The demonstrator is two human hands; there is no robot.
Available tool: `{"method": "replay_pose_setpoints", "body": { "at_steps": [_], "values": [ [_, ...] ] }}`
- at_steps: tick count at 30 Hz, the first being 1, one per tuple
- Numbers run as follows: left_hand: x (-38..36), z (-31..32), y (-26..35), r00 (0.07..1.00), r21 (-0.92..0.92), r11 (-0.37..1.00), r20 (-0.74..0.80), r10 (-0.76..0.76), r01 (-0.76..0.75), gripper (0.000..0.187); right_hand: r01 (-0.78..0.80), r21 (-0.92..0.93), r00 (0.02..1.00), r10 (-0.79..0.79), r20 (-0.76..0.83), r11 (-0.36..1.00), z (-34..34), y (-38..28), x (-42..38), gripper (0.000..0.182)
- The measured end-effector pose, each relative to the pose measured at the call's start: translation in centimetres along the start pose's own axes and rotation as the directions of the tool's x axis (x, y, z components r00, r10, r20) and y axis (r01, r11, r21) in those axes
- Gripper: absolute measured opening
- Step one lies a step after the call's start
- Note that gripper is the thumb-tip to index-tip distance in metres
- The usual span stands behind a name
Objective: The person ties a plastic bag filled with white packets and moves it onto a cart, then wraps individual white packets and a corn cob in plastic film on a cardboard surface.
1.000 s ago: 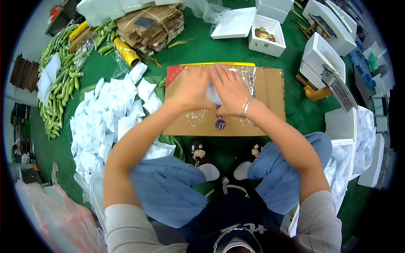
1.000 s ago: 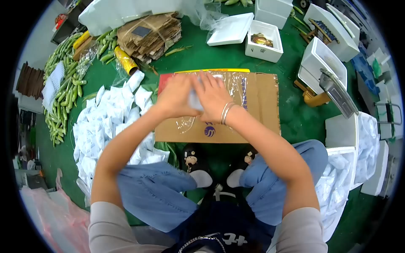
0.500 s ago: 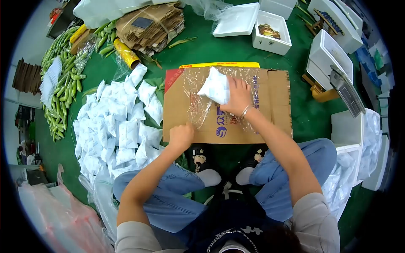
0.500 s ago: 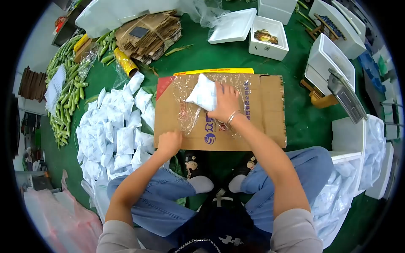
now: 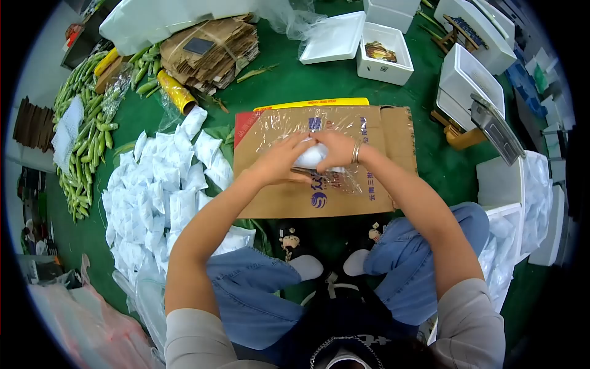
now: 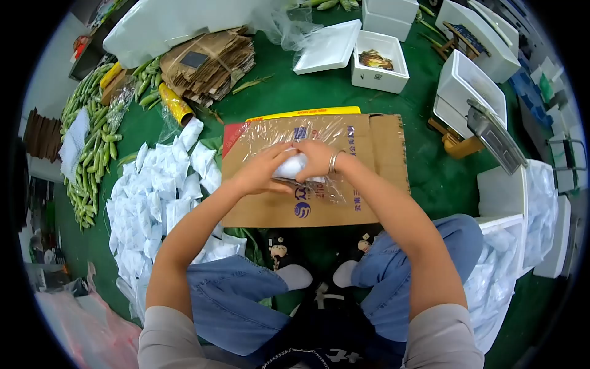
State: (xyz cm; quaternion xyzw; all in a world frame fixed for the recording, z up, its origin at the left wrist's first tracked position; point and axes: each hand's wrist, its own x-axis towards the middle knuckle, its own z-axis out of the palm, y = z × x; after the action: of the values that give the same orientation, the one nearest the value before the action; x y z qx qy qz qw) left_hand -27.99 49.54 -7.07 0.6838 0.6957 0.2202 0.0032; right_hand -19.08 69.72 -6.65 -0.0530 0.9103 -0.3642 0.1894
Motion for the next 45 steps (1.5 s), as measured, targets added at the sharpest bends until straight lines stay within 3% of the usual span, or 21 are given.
{"method": "replay_pose_setpoints", "body": {
  "at_steps": [1, 4, 5, 7, 9, 11, 14, 16, 18, 22, 24, 26, 29, 31, 33, 34, 35, 37, 40, 42, 45],
  "values": [
    [0.5, -0.4, -0.4, 1.000, -0.005, 1.000, 0.007, 0.012, -0.012, 0.071, -0.009, 0.008, 1.000, 0.009, -0.009, 1.000, 0.3, 0.4, -0.2, 0.100],
    [1.4, -1.4, -1.3, 0.977, 0.066, 0.998, 0.215, -0.002, -0.013, 0.088, 0.041, 0.447, 0.810, 0.233, -0.538, 0.894, 3.9, 0.0, -2.1, 0.084],
    [1.9, -1.7, -1.3, 0.966, 0.054, 0.999, 0.257, -0.018, 0.005, 0.088, 0.040, 0.434, 0.806, 0.228, -0.546, 0.900, 5.9, -1.3, -3.1, 0.084],
    [2.5, -1.9, -1.5, 0.955, 0.038, 0.999, 0.294, -0.029, 0.019, 0.087, -0.459, -0.050, 0.407, 0.160, -0.899, 0.887, 10.2, -2.9, -5.3, 0.069],
    [2.3, -1.9, -1.6, 0.950, 0.037, 0.999, 0.312, -0.026, 0.015, 0.084, -0.421, -0.267, 0.492, -0.029, -0.870, 0.867, 13.1, -1.4, -7.7, 0.044],
    [2.1, -2.2, -1.4, 0.953, 0.052, 0.999, 0.302, -0.027, 0.012, 0.083, -0.408, -0.167, 0.506, 0.070, -0.860, 0.898, 13.0, 1.2, -10.7, 0.022],
    [2.5, -2.9, 0.3, 0.954, 0.050, 0.997, 0.292, -0.067, 0.055, 0.078, -0.250, -0.008, 0.265, 0.061, -0.962, 0.968, 6.4, -1.6, -12.4, 0.018],
    [2.6, -3.8, 2.6, 0.946, 0.039, 0.994, 0.305, -0.106, 0.099, 0.074, -0.195, 0.064, 0.218, 0.107, -0.970, 0.979, 2.5, -3.4, -12.0, 0.015],
    [2.9, -4.8, 5.1, 0.938, -0.052, 0.974, 0.285, -0.199, 0.223, 0.059, -0.152, 0.229, 0.264, 0.262, -0.928, 0.962, -0.6, -4.7, -10.3, 0.013],
    [2.1, -4.4, 6.1, 0.893, -0.395, 0.827, 0.369, -0.257, 0.401, 0.043, -0.403, -0.178, 0.714, 0.186, -0.675, 0.898, 0.0, -8.9, -7.6, 0.018],
    [0.0, -3.0, 4.4, 0.812, -0.444, 0.709, 0.486, -0.322, 0.548, 0.043, -0.222, -0.241, 0.895, 0.100, -0.435, 0.945, 3.6, -11.2, -10.2, 0.045],
    [-1.4, -0.9, 2.6, 0.670, -0.452, 0.526, 0.650, -0.359, 0.721, 0.044, 0.042, -0.508, 0.848, -0.300, -0.437, 0.860, 7.0, -10.3, -14.0, 0.078],
    [-1.8, 1.8, 3.5, 0.624, -0.568, 0.285, 0.762, -0.171, 0.772, 0.045, -0.074, -0.701, 0.948, -0.167, -0.269, 0.709, 10.4, -7.9, -14.3, 0.097],
    [-0.6, 1.6, 3.8, 0.535, -0.443, 0.344, 0.809, -0.245, 0.828, 0.041, -0.070, -0.650, 0.958, -0.131, -0.255, 0.757, 10.7, -7.0, -13.7, 0.103],
    [0.9, 0.9, 3.6, 0.607, -0.036, 0.831, 0.701, -0.375, 0.556, 0.039, 0.026, -0.367, 0.969, -0.114, -0.219, 0.930, 9.0, -6.2, -13.1, 0.090],
    [1.5, 0.3, 3.4, 0.644, 0.091, 0.920, 0.688, -0.336, 0.382, 0.041, -0.032, -0.235, 0.997, 0.015, -0.077, 0.972, 7.3, -5.8, -12.4, 0.087],
    [1.5, -0.2, 3.7, 0.642, 0.087, 0.920, 0.691, -0.333, 0.383, 0.041, -0.112, -0.109, 0.989, 0.121, 0.081, 0.988, 4.8, -5.7, -11.2, 0.084],
    [1.5, -1.3, 4.3, 0.956, 0.091, 0.966, 0.142, -0.255, 0.244, 0.049, -0.108, -0.160, 0.979, 0.132, 0.153, 0.981, 1.7, -3.6, -8.5, 0.070],
    [1.7, -1.6, 9.1, 0.932, 0.071, 0.934, 0.070, -0.355, 0.351, 0.048, -0.075, 0.121, 0.912, 0.019, 0.409, 0.990, -0.3, 0.4, -4.8, 0.059],
    [2.6, -1.2, 8.4, 0.925, 0.139, 0.925, 0.092, -0.368, 0.354, 0.050, -0.186, 0.796, 0.951, -0.098, 0.294, 0.576, -0.1, 1.0, -2.9, 0.052],
    [4.6, -1.4, 5.8, 0.868, 0.185, 0.896, 0.231, -0.439, 0.403, 0.053, -0.431, 0.789, 0.899, 0.138, 0.415, 0.439, 0.4, 1.5, -0.5, 0.049]
  ]
}}
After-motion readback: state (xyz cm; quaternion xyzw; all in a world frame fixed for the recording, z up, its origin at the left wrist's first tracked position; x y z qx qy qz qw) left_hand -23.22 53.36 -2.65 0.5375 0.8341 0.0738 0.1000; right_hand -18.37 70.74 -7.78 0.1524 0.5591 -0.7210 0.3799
